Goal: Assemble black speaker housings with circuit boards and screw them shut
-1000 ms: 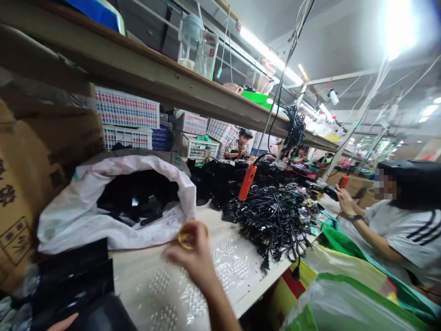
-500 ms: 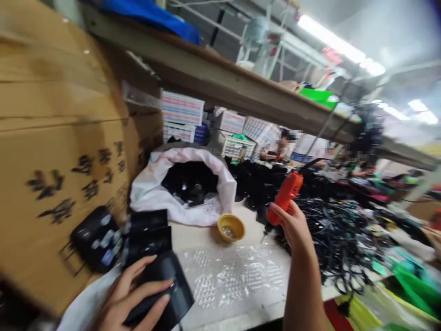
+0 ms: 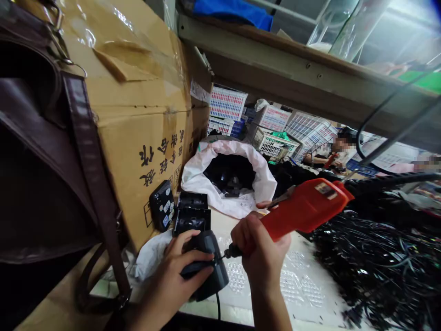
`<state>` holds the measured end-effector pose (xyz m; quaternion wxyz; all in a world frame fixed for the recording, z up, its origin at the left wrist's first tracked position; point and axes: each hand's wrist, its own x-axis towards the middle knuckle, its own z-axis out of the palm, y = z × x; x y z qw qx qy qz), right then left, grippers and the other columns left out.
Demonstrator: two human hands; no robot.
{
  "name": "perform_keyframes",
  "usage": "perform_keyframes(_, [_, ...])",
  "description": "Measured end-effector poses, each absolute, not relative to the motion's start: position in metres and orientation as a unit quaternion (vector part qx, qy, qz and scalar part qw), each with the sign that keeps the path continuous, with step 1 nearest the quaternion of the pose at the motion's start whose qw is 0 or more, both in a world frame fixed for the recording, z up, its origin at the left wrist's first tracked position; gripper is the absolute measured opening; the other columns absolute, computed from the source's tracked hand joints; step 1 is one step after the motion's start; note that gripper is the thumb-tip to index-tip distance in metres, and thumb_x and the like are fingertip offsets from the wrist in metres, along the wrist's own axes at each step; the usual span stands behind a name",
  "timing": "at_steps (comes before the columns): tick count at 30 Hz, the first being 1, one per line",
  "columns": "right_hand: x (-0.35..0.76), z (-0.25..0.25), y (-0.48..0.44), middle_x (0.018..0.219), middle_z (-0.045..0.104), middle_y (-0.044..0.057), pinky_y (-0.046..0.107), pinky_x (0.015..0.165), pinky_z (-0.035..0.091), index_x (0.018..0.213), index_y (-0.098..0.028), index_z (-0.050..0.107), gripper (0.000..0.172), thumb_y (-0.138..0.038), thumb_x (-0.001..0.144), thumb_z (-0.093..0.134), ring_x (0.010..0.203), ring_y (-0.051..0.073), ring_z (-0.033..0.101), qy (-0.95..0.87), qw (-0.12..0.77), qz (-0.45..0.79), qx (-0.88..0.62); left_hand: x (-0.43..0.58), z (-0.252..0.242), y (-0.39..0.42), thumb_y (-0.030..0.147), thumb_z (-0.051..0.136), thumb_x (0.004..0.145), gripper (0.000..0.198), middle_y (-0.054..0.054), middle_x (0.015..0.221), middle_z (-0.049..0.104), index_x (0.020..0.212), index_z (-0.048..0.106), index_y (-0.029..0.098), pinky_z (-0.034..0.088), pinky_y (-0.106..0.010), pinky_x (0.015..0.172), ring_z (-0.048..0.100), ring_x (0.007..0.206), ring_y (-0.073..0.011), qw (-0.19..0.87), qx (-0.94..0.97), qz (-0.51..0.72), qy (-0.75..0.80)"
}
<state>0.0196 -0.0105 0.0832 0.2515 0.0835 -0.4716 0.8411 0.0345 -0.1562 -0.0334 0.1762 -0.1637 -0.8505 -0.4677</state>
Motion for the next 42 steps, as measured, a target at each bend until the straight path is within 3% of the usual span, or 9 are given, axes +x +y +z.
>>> perform_keyframes(19, [0.014, 0.07, -0.016, 0.045, 0.041, -0.014, 0.018, 0.034, 0.032, 0.094, -0.021, 0.042, 0.032, -0.026, 0.076, 0.067, 0.032, 0.006, 0.037, -0.51, 0.242, 0.822, 0.076, 0.033, -0.034, -0.154, 0.033, 0.069, 0.083, 0.012, -0.005, 0.131, 0.052, 0.092, 0.076, 0.036, 0.048, -0.057, 0.105, 0.055, 0.122, -0.0308, 0.179, -0.172, -0.48, -0.842])
perform_keyframes(29, [0.018, 0.069, -0.02, 0.045, 0.045, -0.013, 0.02, 0.033, 0.036, 0.094, -0.021, 0.041, 0.029, -0.022, 0.078, 0.064, 0.031, 0.008, 0.04, -0.536, 0.278, 0.793, 0.084, 0.031, -0.037, -0.153, 0.041, 0.067, 0.084, 0.013, -0.007, 0.131, 0.053, 0.091, 0.077, 0.037, 0.048, -0.061, 0.102, 0.056, 0.12, -0.0337, 0.187, -0.167, -0.482, -0.84])
perform_keyframes(42, [0.024, 0.069, -0.026, 0.046, 0.047, -0.012, 0.02, 0.033, 0.037, 0.096, -0.019, 0.042, 0.035, -0.021, 0.073, 0.069, 0.032, 0.009, 0.044, -0.55, 0.337, 0.763, 0.034, 0.033, -0.044, -0.155, 0.045, 0.064, 0.087, 0.018, -0.008, 0.135, 0.05, 0.093, 0.076, 0.034, 0.05, -0.057, 0.102, 0.055, 0.122, -0.0315, 0.187, -0.17, -0.473, -0.844])
